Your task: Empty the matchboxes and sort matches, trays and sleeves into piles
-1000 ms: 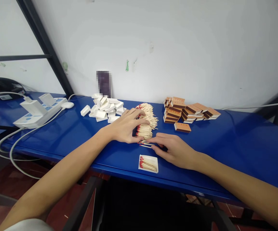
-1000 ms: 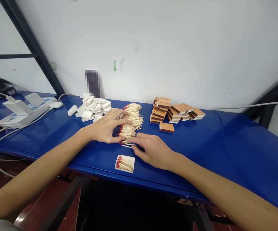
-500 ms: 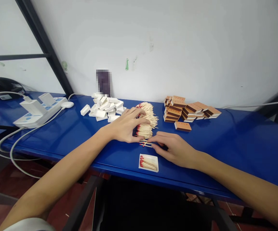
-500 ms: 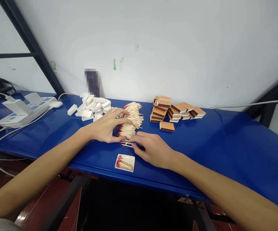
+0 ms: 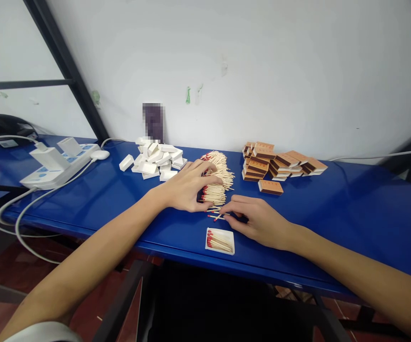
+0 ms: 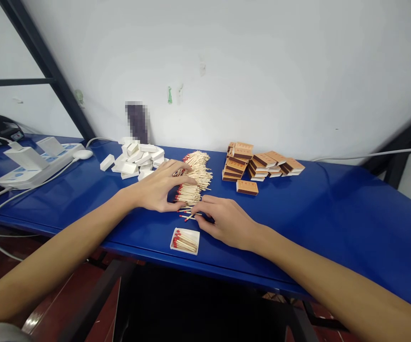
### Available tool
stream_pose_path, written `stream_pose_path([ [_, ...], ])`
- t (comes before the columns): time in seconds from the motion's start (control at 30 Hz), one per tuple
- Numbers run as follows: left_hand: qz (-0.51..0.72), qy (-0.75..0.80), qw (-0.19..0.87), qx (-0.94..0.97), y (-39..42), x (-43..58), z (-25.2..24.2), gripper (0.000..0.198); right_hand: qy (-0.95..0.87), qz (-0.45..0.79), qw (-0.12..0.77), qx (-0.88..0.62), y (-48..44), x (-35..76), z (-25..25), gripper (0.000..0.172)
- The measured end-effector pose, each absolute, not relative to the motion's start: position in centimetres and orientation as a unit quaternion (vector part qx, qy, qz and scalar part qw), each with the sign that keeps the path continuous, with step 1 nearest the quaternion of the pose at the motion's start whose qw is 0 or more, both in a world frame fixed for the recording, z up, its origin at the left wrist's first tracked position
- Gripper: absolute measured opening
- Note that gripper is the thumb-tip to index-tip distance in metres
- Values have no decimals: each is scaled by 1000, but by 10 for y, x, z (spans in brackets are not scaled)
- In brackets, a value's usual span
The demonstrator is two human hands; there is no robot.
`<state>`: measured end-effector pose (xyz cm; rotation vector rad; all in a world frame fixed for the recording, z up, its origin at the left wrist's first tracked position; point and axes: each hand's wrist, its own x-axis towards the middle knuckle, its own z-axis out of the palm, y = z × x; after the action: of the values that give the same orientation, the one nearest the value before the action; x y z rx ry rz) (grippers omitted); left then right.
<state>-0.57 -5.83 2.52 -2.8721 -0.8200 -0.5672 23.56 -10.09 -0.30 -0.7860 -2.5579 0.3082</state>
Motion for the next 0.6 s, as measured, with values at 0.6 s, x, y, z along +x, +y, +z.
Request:
stream_pose_path([
  [0.6, -183, -264, 52, -946, -58, -5, 25, 48, -940, 94, 167, -282, -103, 236, 5, 33],
])
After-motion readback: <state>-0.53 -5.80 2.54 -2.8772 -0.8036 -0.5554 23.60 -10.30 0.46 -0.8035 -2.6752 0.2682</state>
